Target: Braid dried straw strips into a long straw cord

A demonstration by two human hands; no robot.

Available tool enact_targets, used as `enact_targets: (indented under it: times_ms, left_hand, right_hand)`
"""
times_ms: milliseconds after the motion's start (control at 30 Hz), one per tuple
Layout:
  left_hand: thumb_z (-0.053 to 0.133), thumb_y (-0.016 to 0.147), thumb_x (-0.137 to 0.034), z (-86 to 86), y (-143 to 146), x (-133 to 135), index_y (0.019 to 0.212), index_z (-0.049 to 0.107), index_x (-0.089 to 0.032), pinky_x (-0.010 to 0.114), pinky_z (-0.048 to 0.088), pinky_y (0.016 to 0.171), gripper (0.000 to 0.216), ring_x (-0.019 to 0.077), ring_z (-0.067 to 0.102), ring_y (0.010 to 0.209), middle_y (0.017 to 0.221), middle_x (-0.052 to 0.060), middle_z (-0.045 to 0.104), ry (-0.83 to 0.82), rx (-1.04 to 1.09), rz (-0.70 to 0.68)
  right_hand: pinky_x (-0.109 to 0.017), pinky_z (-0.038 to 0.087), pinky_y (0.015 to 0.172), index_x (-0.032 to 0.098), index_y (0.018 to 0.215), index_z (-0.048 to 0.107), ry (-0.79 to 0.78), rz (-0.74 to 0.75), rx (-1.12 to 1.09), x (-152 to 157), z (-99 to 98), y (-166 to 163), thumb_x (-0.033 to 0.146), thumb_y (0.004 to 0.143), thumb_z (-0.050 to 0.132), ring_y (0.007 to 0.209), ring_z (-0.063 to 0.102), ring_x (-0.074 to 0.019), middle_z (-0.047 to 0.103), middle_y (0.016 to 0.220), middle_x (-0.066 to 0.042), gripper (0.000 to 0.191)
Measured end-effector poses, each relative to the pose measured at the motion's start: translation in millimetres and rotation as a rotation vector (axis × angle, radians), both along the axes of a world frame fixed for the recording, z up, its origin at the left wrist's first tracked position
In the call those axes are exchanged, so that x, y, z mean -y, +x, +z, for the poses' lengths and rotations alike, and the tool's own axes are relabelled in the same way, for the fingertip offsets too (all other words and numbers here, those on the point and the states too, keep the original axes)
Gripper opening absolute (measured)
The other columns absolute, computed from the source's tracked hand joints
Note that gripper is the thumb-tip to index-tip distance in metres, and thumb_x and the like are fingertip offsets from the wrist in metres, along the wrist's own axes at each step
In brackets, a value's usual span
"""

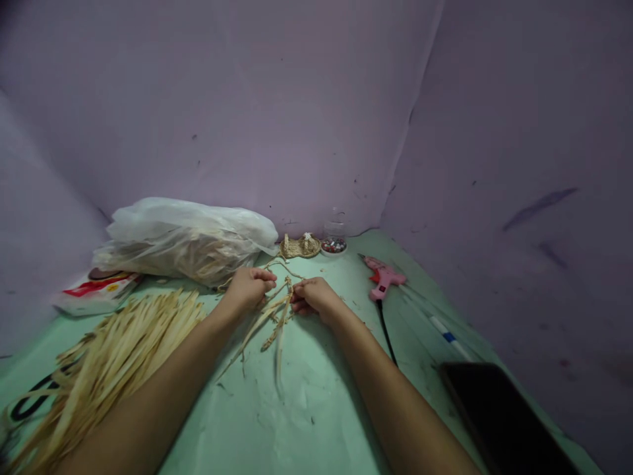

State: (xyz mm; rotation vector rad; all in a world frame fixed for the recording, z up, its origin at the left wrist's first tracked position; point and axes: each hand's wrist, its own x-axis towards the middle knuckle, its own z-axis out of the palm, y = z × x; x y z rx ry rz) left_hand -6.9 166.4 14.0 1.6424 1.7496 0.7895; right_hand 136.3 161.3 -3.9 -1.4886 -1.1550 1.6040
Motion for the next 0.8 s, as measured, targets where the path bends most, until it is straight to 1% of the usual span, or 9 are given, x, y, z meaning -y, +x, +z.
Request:
enact_targets:
  times_ms: [67,233,300,367,433,533,633,700,800]
  left_hand:
    - [0.054,0.062,-0.017,-5.6,6,-1,0.075,0.066,-0.012,0.021,0.040,0.055,0.018,0.0130,0.055,0.059,0.064,0.003,0.062,-0.042,0.090,0.003]
    - [0.055,0.056,-0.013,-16.1,14,5,0.058,0.062,-0.012,0.019,0.034,0.047,0.008,0.0094,0.049,0.050,0.051,0.000,0.056,-0.026,0.078,-0.033]
    - [0.055,0.059,-0.018,-16.9,13,6,0.056,0.059,-0.012,0.019,0.032,0.043,0.008,0.0083,0.046,0.043,0.044,-0.002,0.051,-0.047,0.120,-0.059]
    - [0.055,0.063,-0.027,-16.1,14,7,0.055,0.055,-0.013,0.019,0.029,0.038,0.016,0.0076,0.039,0.034,0.036,-0.003,0.045,-0.121,0.209,-0.065]
    - [0.056,0.064,-0.028,-14.1,15,7,0.055,0.053,-0.013,0.019,0.026,0.034,0.018,0.0071,0.035,0.029,0.033,-0.003,0.043,-0.203,0.309,-0.049]
    - [0.057,0.062,-0.020,-10.3,18,8,0.054,0.051,-0.013,0.019,0.026,0.032,0.013,0.0069,0.036,0.027,0.033,-0.002,0.045,-0.284,0.400,-0.026]
    - [0.056,0.063,-0.020,-6.3,19,9,0.049,0.049,-0.013,0.018,0.023,0.030,0.017,0.0061,0.034,0.026,0.032,-0.002,0.042,-0.314,0.425,-0.027]
    - [0.056,0.063,-0.017,-4.3,20,10,0.046,0.046,-0.013,0.017,0.021,0.029,0.020,0.0048,0.030,0.025,0.030,-0.003,0.038,-0.313,0.438,-0.009]
    - [0.053,0.059,-0.008,-3.2,19,8,0.044,0.043,-0.013,0.017,0.019,0.028,0.019,0.0041,0.028,0.025,0.028,-0.005,0.034,-0.348,0.482,0.033]
  right_hand:
    - [-0.014,0.038,0.036,0.011,0.074,0.057,0.005,0.010,-0.022,1,0.1,1,0.003,0.073,0.044,0.041,0.052,-0.0054,0.058,0.059,-0.001,0.016]
    - [-0.015,0.041,0.036,0.012,0.073,0.055,-0.022,0.006,-0.110,4,-0.9,2,0.002,0.070,0.050,0.040,0.052,-0.0054,0.058,0.057,0.001,0.011]
    - [-0.015,0.041,0.037,0.012,0.071,0.055,-0.026,0.008,-0.153,5,0.0,2,0.005,0.071,0.051,0.040,0.051,-0.0056,0.056,0.053,0.002,0.008]
    - [-0.015,0.041,0.037,0.012,0.071,0.057,-0.012,-0.001,-0.163,5,1.3,1,0.005,0.072,0.051,0.039,0.050,-0.0056,0.054,0.050,0.002,0.009]
    - [-0.016,0.041,0.037,0.012,0.074,0.058,0.007,-0.021,-0.144,5,1.8,-1,0.003,0.071,0.049,0.038,0.049,-0.0058,0.055,0.049,0.002,0.013]
    - [-0.016,0.038,0.036,0.014,0.079,0.061,0.037,-0.025,-0.049,3,-1.4,-3,0.002,0.068,0.049,0.035,0.046,-0.0057,0.055,0.047,0.004,0.020]
    - [-0.015,0.031,0.034,0.014,0.077,0.066,0.176,0.038,0.076,2,-8.1,-4,0.007,0.068,0.051,0.032,0.039,-0.0041,0.052,0.043,0.005,0.019]
    - [-0.015,0.030,0.035,0.014,0.077,0.068,0.227,0.072,0.116,2,-10.6,-5,0.009,0.067,0.051,0.033,0.039,-0.0040,0.053,0.044,0.005,0.020]
    - [-0.015,0.033,0.037,0.016,0.083,0.067,0.143,0.056,0.114,4,-6.4,-8,0.005,0.065,0.048,0.038,0.045,-0.0051,0.058,0.050,0.004,0.029]
